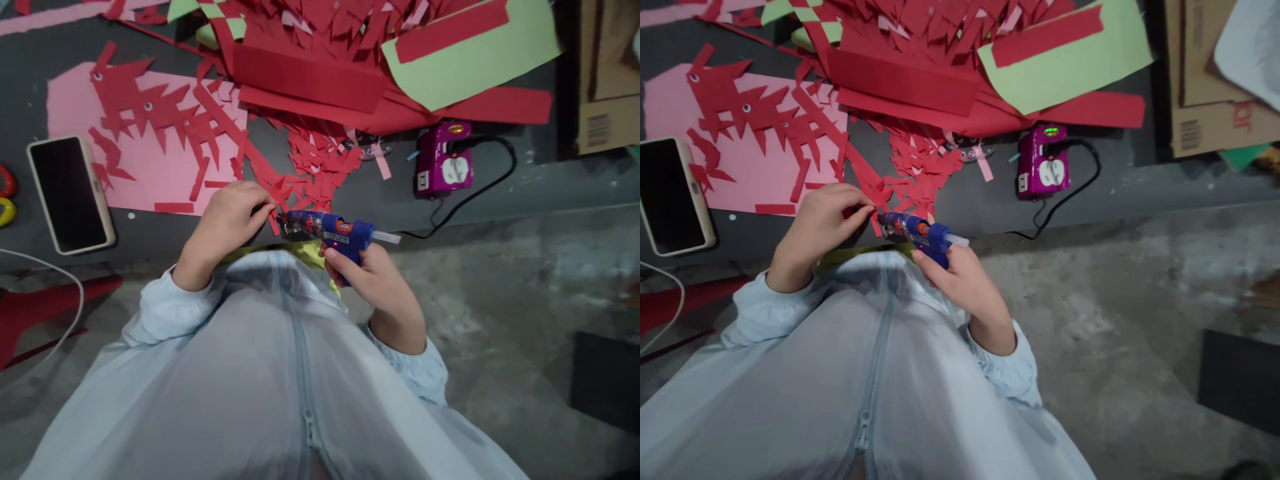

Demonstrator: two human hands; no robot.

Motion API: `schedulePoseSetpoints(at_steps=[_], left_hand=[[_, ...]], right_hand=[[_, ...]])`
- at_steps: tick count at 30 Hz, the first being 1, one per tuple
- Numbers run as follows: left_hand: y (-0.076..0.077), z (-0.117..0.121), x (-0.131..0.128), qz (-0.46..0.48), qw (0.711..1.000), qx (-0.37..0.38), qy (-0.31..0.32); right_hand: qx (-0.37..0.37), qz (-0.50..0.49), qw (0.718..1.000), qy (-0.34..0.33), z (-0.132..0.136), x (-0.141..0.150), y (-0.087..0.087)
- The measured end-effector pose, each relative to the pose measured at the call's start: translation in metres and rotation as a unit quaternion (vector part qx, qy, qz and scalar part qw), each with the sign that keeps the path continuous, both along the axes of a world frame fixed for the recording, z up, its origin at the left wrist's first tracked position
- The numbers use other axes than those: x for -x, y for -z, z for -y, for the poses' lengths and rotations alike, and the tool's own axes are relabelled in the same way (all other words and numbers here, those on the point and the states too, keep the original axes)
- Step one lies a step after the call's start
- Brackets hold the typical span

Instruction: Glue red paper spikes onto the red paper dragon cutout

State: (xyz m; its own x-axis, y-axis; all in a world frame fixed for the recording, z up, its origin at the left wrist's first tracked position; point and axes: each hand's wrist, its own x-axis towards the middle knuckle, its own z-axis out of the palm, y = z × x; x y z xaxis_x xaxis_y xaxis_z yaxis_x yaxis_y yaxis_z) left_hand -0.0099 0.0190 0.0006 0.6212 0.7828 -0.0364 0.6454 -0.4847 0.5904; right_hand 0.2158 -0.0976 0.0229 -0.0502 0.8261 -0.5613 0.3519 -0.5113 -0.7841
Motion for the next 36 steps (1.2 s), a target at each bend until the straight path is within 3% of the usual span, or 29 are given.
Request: schedulePoseSetpoints(at_steps=[12, 36], left_hand=[[-0.001, 0.001, 0.003, 0.009, 1.0, 0.023, 0.001], [0.003, 0.002, 0.003, 0.006, 1.0, -0.012, 0.02]], right_hand=[[-0.018, 0.124, 0.99, -0.057, -0.006, 0.009, -0.001], [-0.002, 0.141, 0.987, -0.079, -0.009, 0.01, -0.01]])
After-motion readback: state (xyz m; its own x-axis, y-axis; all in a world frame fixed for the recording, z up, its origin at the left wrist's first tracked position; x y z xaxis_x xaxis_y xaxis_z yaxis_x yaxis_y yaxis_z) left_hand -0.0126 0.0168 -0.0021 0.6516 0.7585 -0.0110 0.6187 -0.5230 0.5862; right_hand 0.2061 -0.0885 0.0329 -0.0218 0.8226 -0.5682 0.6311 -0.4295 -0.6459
